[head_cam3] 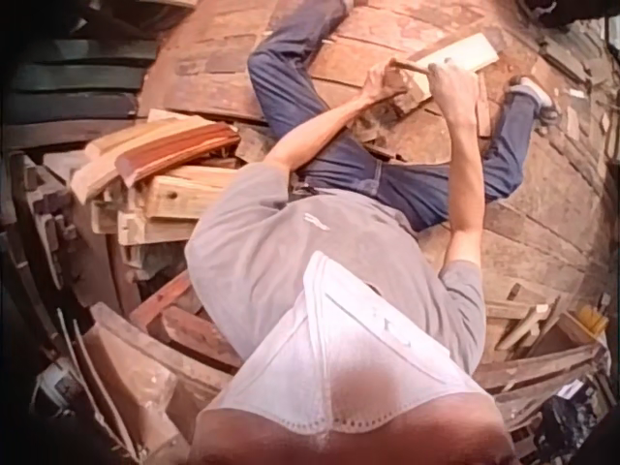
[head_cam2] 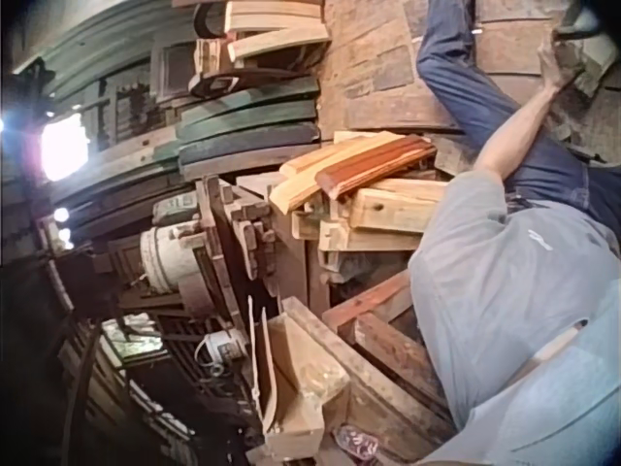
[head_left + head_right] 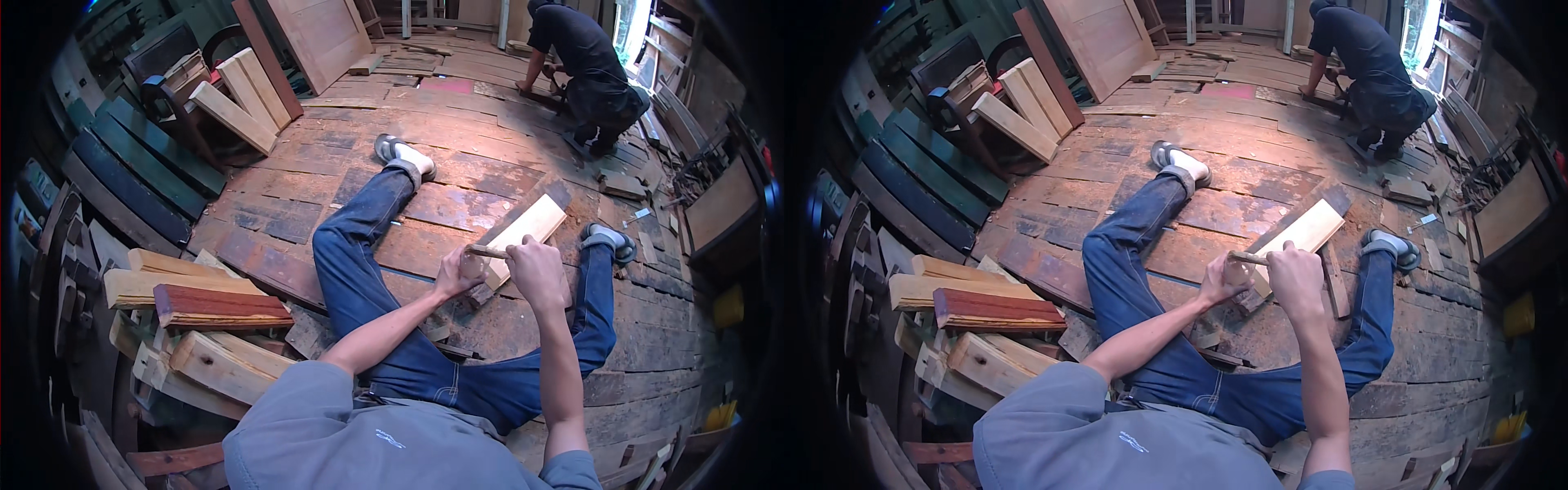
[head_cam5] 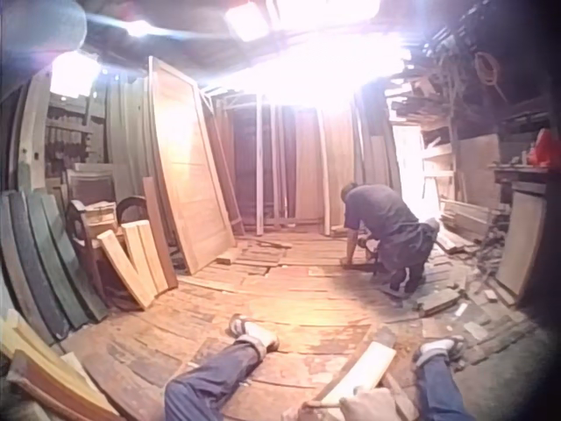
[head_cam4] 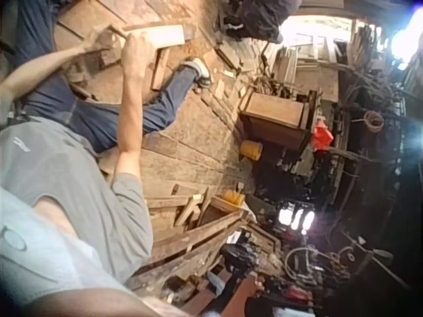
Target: The person is sitting on a workshop floor varnishing a wooden block with a paintbrush.
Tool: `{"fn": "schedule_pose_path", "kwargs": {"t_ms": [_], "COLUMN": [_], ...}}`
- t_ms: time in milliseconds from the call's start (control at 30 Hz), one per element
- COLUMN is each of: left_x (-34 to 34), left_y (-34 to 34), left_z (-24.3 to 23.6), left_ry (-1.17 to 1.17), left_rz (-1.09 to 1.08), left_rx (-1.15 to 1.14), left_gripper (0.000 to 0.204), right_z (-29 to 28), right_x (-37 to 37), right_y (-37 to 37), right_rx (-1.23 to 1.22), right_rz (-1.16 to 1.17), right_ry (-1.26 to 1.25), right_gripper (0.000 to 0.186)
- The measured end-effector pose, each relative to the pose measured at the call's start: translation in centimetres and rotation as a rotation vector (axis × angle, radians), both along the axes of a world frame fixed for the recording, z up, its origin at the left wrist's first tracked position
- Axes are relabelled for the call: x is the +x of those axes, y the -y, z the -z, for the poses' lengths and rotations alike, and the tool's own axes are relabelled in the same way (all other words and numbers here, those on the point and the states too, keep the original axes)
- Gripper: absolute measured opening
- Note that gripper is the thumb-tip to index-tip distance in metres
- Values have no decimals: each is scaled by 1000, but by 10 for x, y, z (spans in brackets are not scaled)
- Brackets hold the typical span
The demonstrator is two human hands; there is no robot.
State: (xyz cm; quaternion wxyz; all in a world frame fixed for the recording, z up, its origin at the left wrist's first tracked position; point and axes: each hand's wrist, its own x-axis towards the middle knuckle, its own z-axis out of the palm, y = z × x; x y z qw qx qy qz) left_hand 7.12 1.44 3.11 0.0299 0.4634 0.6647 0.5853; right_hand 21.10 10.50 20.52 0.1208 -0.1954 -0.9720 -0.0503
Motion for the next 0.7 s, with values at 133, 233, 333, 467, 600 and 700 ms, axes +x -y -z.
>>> {"fn": "schedule_pose_path", "kwargs": {"t_ms": [133, 233, 333, 467, 600, 700], "left_x": [-2, -6, -6, -7, -10, -9], "left_y": [0, 0, 0, -3, -3, -8], "left_z": [-5, -4, -2, 6, 7, 4], "left_ry": [-19, -34, 1, -37, -51, -58], "left_rz": [-16, -65, -18, -62, -91, -59], "left_rx": [31, 50, 51, 37, 12, 29], "left_gripper": [61, 59, 57, 55, 54, 54], "right_z": [-4, -12, -16, -19, 14, 68], "right_x": [-1, 0, 5, 13, 26, 38], "right_y": [-1, -2, -10, -23, -55, -85], "right_rx": [-18, -73, -140, -228, -544, -786], "right_rz": [20, 40, 49, 112, 189, 161], "right_ry": [-8, -17, -71, -64, -190, -327], "right_gripper": [11, 13, 16, 18, 34, 38]}}
